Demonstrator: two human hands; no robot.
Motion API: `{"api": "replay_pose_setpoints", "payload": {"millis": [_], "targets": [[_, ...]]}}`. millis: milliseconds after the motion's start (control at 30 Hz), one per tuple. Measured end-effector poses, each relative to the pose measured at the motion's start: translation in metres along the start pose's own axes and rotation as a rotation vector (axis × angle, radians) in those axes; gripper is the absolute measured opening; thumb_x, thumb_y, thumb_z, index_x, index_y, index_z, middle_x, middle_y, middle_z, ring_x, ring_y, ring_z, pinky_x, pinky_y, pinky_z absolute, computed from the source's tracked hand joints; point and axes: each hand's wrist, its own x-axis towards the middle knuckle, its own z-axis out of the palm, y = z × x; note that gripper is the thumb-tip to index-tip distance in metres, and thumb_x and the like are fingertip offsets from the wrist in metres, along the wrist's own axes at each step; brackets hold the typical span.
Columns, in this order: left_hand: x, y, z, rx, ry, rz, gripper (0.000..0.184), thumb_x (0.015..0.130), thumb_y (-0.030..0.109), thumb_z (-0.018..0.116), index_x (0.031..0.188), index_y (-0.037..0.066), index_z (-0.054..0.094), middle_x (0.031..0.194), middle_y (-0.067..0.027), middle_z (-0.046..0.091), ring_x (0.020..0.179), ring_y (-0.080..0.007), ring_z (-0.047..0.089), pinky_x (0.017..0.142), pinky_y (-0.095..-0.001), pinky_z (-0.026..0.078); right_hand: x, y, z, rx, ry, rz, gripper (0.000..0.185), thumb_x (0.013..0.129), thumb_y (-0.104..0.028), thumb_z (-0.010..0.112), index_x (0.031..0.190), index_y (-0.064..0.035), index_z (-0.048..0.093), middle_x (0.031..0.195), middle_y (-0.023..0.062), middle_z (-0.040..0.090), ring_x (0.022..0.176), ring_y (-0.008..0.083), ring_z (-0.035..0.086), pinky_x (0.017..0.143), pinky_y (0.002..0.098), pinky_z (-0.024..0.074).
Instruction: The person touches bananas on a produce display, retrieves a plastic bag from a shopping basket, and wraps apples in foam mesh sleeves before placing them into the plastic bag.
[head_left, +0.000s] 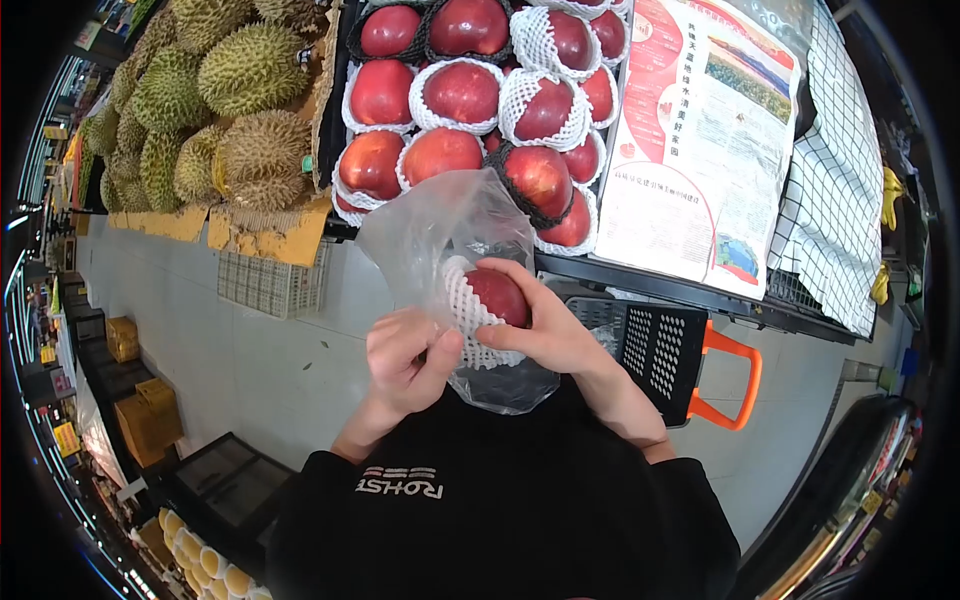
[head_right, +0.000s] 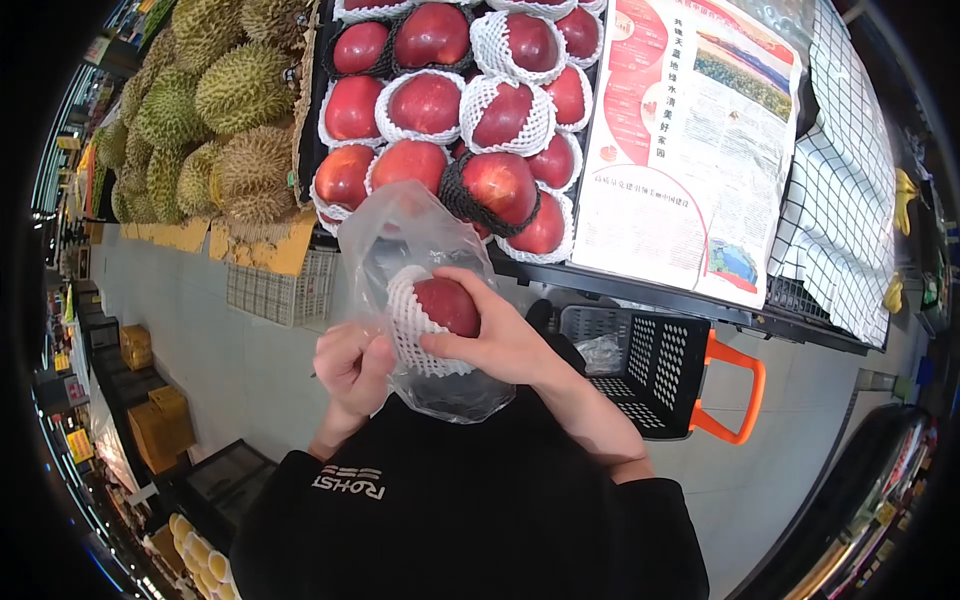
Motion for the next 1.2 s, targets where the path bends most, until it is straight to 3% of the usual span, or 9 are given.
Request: {"api": "replay_pose_setpoints", "payload": {"millis": [267,400,733,800,867,933,967,1100,1200], "targets": [[-0.009,0.027,0.064,-0.114,-0.363,0.069,0.029,0.083,0.013,0.069,0.061,0.007,0.051,0.054,-0.0045,0.044,0.047,-0.0248,0.046,0.046,-0.0372,0.034,0.007,0.077,-0.018,-0.420,-0.096,-0.182,0.068,0.080,-0.027,0.077,0.134,0.0009,0.045,0.123,0.0173,0.058,0.112,0.0248,0.058,0.094,0.0376,0.0468],[-0.032,0.034,0.079,-0.298,-0.581,-0.031,0.035,0.090,0.015,0.065,0.062,0.004,0.048,0.056,-0.0083,0.047,0.048,-0.0270,0.046,0.048,-0.0367,0.036,0.016,0.066,0.006,-0.237,-0.161,0.114,0.068,0.084,-0.035,0.072,0.134,0.0015,0.045,0.125,0.0182,0.058,0.118,0.0255,0.055,0.100,0.0378,0.0421],[-0.076,0.028,0.092,-0.785,-0.905,-0.275,0.027,0.097,0.019,0.058,0.080,-0.001,0.062,0.068,-0.0082,0.062,0.059,-0.0168,0.057,0.058,-0.0303,0.046,0.029,0.076,0.054,-0.011,0.020,-0.037,0.062,0.085,-0.030,0.069,0.134,0.0019,0.047,0.134,0.0146,0.053,0.122,0.0240,0.051,0.104,0.0357,0.0385],[-0.090,0.026,0.081,-0.872,-0.950,-0.328,0.030,0.098,0.020,0.056,0.079,-0.002,0.061,0.068,-0.0075,0.063,0.061,-0.0133,0.058,0.060,-0.0300,0.046,0.020,0.100,0.055,-0.684,0.222,-0.468,0.054,0.090,-0.028,0.064,0.132,0.0013,0.049,0.132,0.0133,0.054,0.121,0.0224,0.053,0.103,0.0364,0.0409],[-0.106,0.021,0.068,-0.890,-1.031,-0.290,0.031,0.099,0.020,0.054,0.078,-0.001,0.061,0.069,-0.0061,0.063,0.063,-0.0115,0.058,0.060,-0.0286,0.046,0.025,0.088,0.061,1.080,-0.187,0.014,0.045,0.098,-0.035,0.051,0.131,-0.0043,0.051,0.125,0.0107,0.059,0.114,0.0223,0.058,0.102,0.0380,0.0443],[-0.120,0.016,0.048,-0.916,-1.053,-0.352,0.031,0.100,0.019,0.053,0.077,-0.001,0.061,0.069,-0.0052,0.063,0.064,-0.0109,0.058,0.061,-0.0281,0.046,0.021,0.090,0.076,0.954,0.251,-0.097,0.055,0.091,-0.050,0.054,0.129,-0.0096,0.056,0.122,0.0094,0.061,0.117,0.0266,0.055,0.104,0.0457,0.0420],[-0.126,0.014,0.039,-0.933,-1.064,-0.425,0.031,0.100,0.019,0.053,0.077,0.000,0.061,0.069,-0.0044,0.063,0.064,-0.0103,0.058,0.061,-0.0275,0.046,0.009,0.079,0.085,1.038,0.225,-0.169,0.049,0.097,-0.042,0.049,0.130,-0.0057,0.052,0.122,0.0078,0.061,0.111,0.0215,0.059,0.101,0.0379,0.0449],[-0.142,0.009,0.020,-1.030,-1.117,-0.477,0.031,0.100,0.018,0.052,0.077,0.000,0.061,0.069,-0.0040,0.062,0.065,-0.0112,0.058,0.063,-0.0272,0.047,-0.012,0.089,0.091,1.191,0.370,-0.262,0.065,0.087,-0.051,0.059,0.133,-0.0063,0.048,0.120,0.0121,0.060,0.120,0.0285,0.052,0.105,0.0501,0.0403],[-0.144,0.015,0.014,-1.088,-1.136,-0.376,0.030,0.100,0.017,0.053,0.077,-0.001,0.060,0.070,-0.0045,0.062,0.066,-0.0114,0.058,0.063,-0.0279,0.046,-0.020,0.101,0.098,0.621,0.688,-0.528,0.049,0.092,-0.021,0.062,0.135,-0.0080,0.043,0.126,0.0099,0.054,0.115,0.0221,0.055,0.098,0.0416,0.0472]]}}
